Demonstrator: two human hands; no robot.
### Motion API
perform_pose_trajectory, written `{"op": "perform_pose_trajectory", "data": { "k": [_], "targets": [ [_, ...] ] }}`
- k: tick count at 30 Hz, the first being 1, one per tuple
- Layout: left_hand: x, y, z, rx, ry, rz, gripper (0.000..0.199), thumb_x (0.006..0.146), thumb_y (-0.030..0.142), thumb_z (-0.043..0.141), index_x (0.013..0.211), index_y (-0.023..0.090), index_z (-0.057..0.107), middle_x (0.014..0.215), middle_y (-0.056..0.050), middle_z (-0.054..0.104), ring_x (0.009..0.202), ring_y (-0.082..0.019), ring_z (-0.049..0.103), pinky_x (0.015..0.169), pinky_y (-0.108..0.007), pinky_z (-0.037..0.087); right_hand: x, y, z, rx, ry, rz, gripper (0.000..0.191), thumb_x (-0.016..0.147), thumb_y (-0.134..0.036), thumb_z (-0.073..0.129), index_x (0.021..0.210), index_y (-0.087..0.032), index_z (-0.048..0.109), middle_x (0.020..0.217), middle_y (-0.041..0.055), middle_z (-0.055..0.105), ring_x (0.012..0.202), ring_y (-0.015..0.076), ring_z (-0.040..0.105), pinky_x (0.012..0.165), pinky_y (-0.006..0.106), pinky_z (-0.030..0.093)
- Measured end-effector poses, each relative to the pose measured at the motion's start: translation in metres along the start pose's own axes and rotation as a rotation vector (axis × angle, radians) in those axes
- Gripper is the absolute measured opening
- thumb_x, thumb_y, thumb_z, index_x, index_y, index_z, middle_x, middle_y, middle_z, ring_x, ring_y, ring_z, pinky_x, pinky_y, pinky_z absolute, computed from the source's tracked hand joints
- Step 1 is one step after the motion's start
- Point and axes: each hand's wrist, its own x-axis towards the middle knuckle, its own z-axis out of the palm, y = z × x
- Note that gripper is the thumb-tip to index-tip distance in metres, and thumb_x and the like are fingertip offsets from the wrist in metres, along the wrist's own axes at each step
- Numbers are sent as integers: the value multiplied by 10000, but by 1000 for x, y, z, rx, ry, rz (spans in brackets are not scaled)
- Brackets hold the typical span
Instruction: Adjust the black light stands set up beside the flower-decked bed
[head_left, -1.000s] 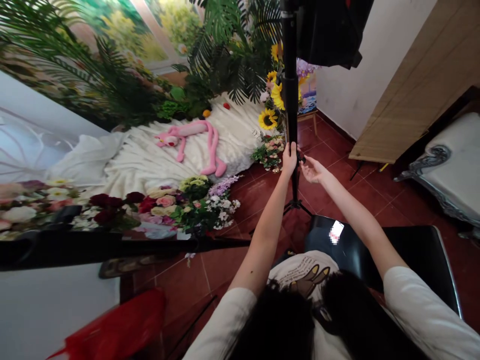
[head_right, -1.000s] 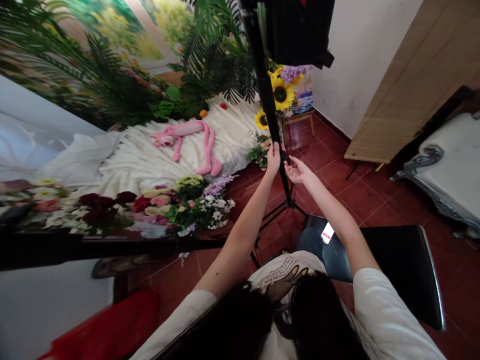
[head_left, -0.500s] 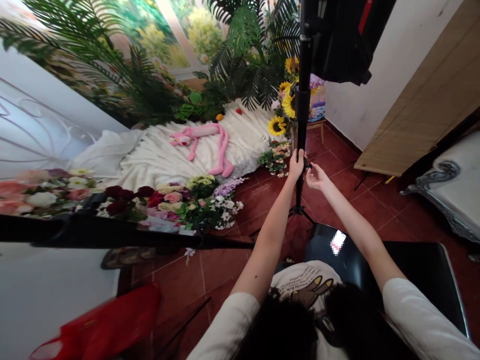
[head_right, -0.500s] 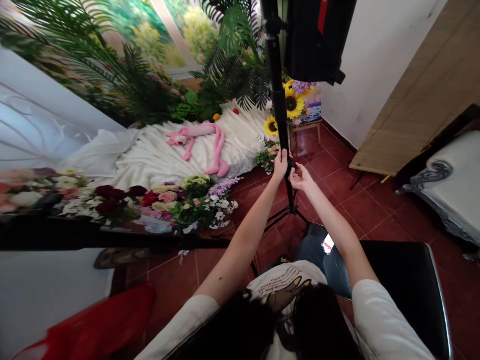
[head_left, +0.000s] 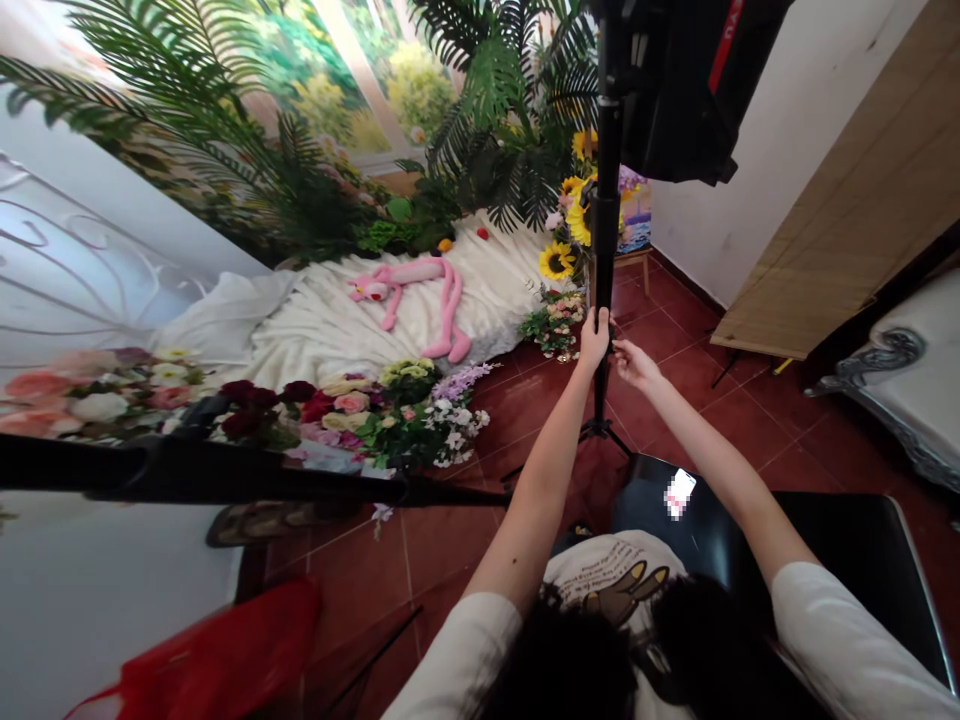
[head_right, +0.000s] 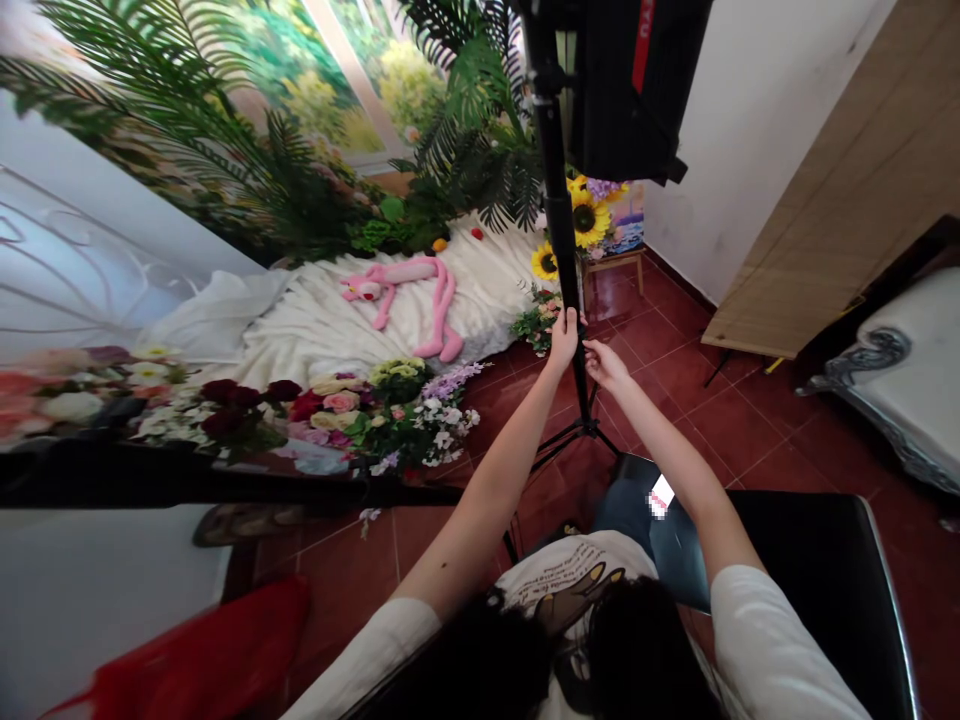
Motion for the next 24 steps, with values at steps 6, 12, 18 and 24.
{"op": "perform_pose_trajectory", "data": {
  "k": [6, 12, 18, 24],
  "targets": [
    [0, 0, 1, -33, 6, -51, 573, 874, 740, 392, 821, 202, 583, 807, -36, 627, 752, -131, 590, 779, -244, 473, -3, -6, -24, -1136, 79, -740, 121, 775, -232, 663, 801, -206, 547, 787, 14, 638, 671, 143, 544, 574, 229, 406],
    [-3, 3, 0, -69, 1, -17, 595, 855, 756, 409, 830, 193, 596, 786, -33, 621, 748, -133, 593, 776, -255, 478, -5, -36, -15, -1379, 235, -963, 212, 953, -258, 425, 969, -206, 631, 1000, 94, 642, 825, 198, 610, 664, 281, 446],
    [-5, 14, -1, -44, 19, -88, 636, 821, 791, 419, 829, 183, 603, 736, -40, 591, 693, -145, 579, 702, -267, 478, 10, -95, 37, -1010, 53, -1151, 517, 904, -568, 559, 1281, -222, 486, 1109, 112, 611, 946, 214, 618, 837, 378, 538],
    [-8, 21, -1, -57, -5, -136, 610, 852, 757, 407, 876, 180, 604, 707, -31, 590, 635, -130, 590, 619, -245, 488, 28, -154, 106, -802, -157, -1095, 671, 768, -588, 728, 1276, -228, 475, 1136, 80, 618, 1013, 220, 639, 867, 392, 567]
  ]
}}
